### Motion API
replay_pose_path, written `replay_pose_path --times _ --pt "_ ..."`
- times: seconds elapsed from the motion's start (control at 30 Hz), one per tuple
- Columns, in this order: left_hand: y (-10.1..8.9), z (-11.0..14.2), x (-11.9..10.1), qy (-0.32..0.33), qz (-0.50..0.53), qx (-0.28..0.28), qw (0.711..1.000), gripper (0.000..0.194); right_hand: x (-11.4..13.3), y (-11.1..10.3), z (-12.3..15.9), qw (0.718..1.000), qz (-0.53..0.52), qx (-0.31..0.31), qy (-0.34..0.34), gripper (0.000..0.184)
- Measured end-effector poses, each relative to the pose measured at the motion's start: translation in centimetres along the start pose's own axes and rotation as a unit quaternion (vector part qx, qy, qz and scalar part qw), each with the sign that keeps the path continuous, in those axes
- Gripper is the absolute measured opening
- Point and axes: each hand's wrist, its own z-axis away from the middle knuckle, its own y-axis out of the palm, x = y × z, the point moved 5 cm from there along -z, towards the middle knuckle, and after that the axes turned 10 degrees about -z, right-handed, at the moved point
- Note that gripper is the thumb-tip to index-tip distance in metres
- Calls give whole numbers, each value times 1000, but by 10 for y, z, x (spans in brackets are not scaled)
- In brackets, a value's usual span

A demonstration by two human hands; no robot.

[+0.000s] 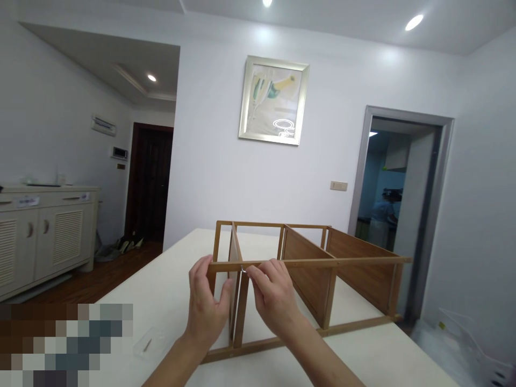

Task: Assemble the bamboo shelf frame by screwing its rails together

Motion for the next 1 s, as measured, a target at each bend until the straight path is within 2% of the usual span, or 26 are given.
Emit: replay_pose_path --times 0.07,0.13,0.23,0.47,0.6,0.7,0.77,0.93,1.0 --pt "5 15 17 -62 0 59 996 50 -1 -1 0 1000 -25 -11 5 21" --pt "14 31 34 -111 0 143 983 42 -2 -1 1 999 -46 -20 8 19" --pt "22 47 48 -137 -16 206 969 33 -4 -1 2 998 -64 -16 11 18" --pt "33 46 56 -143 -96 222 960 32 -10 2 -3 996 -74 28 32 19" --pt "36 42 59 -154 -114 243 951 31 -13 8 -11 994 -65 63 64 19" --pt "37 43 62 -165 -125 257 944 30 -13 13 -14 994 -47 78 62 18" --pt "38 44 63 -168 -132 270 939 30 -13 15 -13 996 -45 68 46 19" --pt "38 45 65 -161 -143 283 935 34 -15 17 -4 997 -64 -1 33 19" --pt "39 45 66 -159 -158 286 932 35 -15 19 -5 998 -58 5 29 20"
